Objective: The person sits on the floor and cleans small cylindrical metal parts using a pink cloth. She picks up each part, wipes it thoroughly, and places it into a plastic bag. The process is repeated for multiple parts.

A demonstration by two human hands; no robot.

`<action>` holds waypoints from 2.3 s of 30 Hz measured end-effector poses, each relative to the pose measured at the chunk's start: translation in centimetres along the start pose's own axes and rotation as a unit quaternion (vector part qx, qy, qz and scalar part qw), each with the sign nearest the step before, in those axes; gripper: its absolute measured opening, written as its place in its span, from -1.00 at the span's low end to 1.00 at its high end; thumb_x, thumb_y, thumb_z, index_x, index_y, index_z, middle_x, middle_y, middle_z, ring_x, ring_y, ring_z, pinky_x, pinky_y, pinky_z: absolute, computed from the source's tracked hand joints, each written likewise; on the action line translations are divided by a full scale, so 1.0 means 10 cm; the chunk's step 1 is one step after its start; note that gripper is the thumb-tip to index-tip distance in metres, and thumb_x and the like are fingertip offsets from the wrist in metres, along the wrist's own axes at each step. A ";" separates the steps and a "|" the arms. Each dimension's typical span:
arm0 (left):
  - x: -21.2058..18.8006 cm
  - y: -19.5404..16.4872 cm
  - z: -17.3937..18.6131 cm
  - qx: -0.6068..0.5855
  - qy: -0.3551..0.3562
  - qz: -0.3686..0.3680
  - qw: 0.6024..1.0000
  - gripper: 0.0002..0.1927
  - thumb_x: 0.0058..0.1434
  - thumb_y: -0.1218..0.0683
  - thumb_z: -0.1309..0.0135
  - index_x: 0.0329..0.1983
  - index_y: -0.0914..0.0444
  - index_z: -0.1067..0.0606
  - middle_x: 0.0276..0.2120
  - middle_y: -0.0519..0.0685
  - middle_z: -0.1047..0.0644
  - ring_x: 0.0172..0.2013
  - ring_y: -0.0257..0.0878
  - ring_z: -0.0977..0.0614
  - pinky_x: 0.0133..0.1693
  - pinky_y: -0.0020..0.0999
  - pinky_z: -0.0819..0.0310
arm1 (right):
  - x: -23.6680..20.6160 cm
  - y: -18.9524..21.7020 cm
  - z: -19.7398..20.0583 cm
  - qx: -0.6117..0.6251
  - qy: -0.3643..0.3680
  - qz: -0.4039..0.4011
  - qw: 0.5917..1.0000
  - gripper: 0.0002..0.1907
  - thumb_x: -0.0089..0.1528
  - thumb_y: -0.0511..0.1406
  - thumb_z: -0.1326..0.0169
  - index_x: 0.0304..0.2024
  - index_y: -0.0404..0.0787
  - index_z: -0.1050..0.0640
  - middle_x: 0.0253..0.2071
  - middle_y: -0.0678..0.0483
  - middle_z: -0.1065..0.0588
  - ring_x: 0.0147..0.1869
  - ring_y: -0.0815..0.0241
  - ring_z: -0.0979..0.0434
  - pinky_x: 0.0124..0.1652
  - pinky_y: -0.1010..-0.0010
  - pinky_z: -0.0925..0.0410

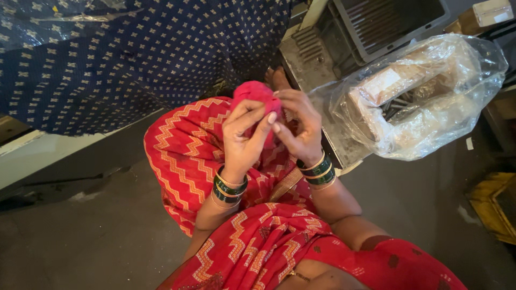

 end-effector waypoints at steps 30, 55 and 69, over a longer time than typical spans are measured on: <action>0.10 -0.36 -0.03 0.194 0.041 -0.143 0.970 -0.31 0.14 0.28 -0.21 0.34 0.27 -0.25 0.16 0.24 -0.36 0.17 0.14 -0.44 0.24 -0.16 -0.31 | -0.21 -0.24 0.43 0.004 -0.151 -0.070 0.986 -0.91 0.35 -0.49 -0.09 -0.13 -0.34 -0.61 -0.19 -0.03 -0.58 -0.15 0.25 -0.53 -0.09 0.49 -0.36; 0.24 0.34 0.23 0.380 0.008 0.019 0.925 -0.75 0.26 0.30 -0.04 -0.07 0.23 -0.63 -0.20 0.04 -0.65 -0.32 0.00 -0.66 -0.27 -0.17 -0.52 | -0.45 -0.07 1.28 0.196 -0.337 0.201 0.898 -0.82 0.38 -0.28 -0.15 -0.13 -0.29 -0.53 -0.32 0.10 -0.45 -0.48 0.38 -0.45 -0.62 0.56 -0.23; 0.26 0.41 0.88 0.443 -0.194 0.084 0.871 -0.84 0.29 0.16 -0.22 -0.09 0.21 -0.69 -0.39 0.09 -0.57 -0.41 -0.10 -0.55 -0.30 -0.23 -0.42 | -0.50 -0.27 1.62 0.288 -0.315 0.169 0.889 -0.76 0.45 -0.19 0.01 0.08 -0.15 -0.47 -0.19 0.11 -0.56 -0.47 0.55 -0.42 -0.54 0.64 -0.22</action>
Point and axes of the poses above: each hand's wrist, its own x-axis towards the middle knuckle, its own z-axis out of the back of the hand, y = z × x, the point moved 7 cm from there along x, towards the middle knuckle
